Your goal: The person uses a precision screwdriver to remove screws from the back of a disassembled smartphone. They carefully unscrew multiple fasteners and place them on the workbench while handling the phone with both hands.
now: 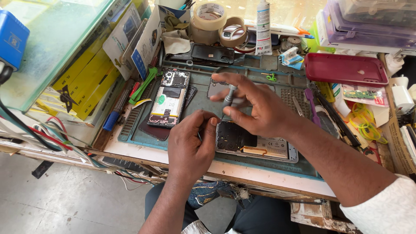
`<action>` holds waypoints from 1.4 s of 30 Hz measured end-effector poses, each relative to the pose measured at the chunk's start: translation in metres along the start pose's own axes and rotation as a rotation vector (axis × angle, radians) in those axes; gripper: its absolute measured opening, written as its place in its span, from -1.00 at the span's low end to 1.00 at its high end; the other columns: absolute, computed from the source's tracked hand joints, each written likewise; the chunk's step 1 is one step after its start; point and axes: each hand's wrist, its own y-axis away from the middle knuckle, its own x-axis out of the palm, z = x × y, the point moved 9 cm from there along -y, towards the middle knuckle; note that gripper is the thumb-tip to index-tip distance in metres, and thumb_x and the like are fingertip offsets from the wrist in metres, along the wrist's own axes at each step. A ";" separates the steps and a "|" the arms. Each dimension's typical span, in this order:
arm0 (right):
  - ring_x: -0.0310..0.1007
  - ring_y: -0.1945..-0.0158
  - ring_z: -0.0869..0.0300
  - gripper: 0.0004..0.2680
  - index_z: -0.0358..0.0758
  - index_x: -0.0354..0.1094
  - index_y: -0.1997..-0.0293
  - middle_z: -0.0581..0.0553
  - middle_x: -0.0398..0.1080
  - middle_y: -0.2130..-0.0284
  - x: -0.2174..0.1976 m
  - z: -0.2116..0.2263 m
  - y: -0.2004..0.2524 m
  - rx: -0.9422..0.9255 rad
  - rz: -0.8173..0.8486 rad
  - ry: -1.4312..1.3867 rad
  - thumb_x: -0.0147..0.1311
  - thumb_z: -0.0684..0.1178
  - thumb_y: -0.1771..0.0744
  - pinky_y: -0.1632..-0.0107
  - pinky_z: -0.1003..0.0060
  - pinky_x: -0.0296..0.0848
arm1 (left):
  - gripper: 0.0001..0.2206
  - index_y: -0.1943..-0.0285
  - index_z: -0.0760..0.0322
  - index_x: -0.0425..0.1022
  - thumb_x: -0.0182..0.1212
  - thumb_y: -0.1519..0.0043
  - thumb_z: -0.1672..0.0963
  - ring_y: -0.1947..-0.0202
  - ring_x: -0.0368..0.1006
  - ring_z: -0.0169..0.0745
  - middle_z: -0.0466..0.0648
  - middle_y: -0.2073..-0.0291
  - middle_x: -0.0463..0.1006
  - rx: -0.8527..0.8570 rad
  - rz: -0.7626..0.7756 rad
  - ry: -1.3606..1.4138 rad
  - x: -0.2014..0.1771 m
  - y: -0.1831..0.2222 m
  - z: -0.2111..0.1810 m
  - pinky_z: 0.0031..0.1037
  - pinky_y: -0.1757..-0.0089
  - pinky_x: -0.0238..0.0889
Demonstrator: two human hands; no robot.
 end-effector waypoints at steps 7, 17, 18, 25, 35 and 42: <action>0.70 0.10 0.14 -0.54 -0.02 0.11 -0.41 -0.14 0.61 0.10 -0.001 -0.002 0.003 0.073 -0.009 0.043 0.25 -0.12 -0.35 0.02 0.20 0.73 | -0.95 0.15 0.34 0.52 0.21 -0.32 0.20 0.30 0.52 0.05 0.05 0.35 0.56 0.178 -0.010 -0.147 0.002 0.003 -0.017 -0.24 0.24 0.33; 0.70 0.07 0.14 -0.58 -0.06 0.01 -0.43 -0.16 0.60 0.08 -0.027 -0.021 0.004 0.127 -0.200 0.025 0.12 -0.22 -0.42 0.13 0.30 0.69 | -0.80 0.07 0.29 0.57 0.35 -0.16 0.15 0.13 0.46 0.14 0.04 0.24 0.57 0.175 0.110 -0.361 0.007 0.019 -0.022 -0.14 0.05 0.26; 0.70 0.05 0.13 -0.58 -0.09 0.00 -0.42 -0.17 0.60 0.07 -0.031 -0.022 0.006 0.135 -0.218 0.039 0.12 -0.23 -0.42 0.12 0.29 0.69 | -0.79 0.06 0.29 0.57 0.35 -0.15 0.15 0.13 0.46 0.13 0.03 0.25 0.57 0.167 0.116 -0.370 0.009 0.020 -0.022 -0.13 0.05 0.25; 0.67 -0.03 0.09 -0.62 -0.14 0.02 -0.33 -0.18 0.56 0.01 -0.036 -0.032 0.008 0.202 -0.239 0.115 0.11 -0.26 -0.40 0.09 0.29 0.73 | -0.77 0.01 0.27 0.57 0.33 -0.18 0.13 0.15 0.51 0.05 0.00 0.22 0.63 0.137 0.138 -0.351 0.013 0.017 -0.021 -0.16 0.04 0.25; 0.68 0.02 0.07 -0.60 -0.15 0.02 -0.34 -0.16 0.58 0.04 -0.037 -0.028 0.007 0.162 -0.254 0.198 0.14 -0.23 -0.39 0.18 0.30 0.71 | -0.72 -0.10 0.23 0.57 0.19 -0.19 0.19 0.12 0.54 0.13 0.06 0.15 0.60 0.245 0.177 -0.397 0.027 -0.021 -0.008 -0.13 0.09 0.38; 0.70 0.20 0.10 -0.58 -0.11 0.04 -0.34 -0.11 0.61 0.08 -0.036 -0.027 0.008 0.229 -0.230 0.227 0.20 -0.18 -0.37 0.33 0.24 0.62 | -0.69 -0.08 0.23 0.58 0.15 -0.15 0.18 0.13 0.53 0.19 0.12 0.16 0.54 0.252 0.251 -0.542 0.052 -0.039 0.012 -0.10 0.12 0.39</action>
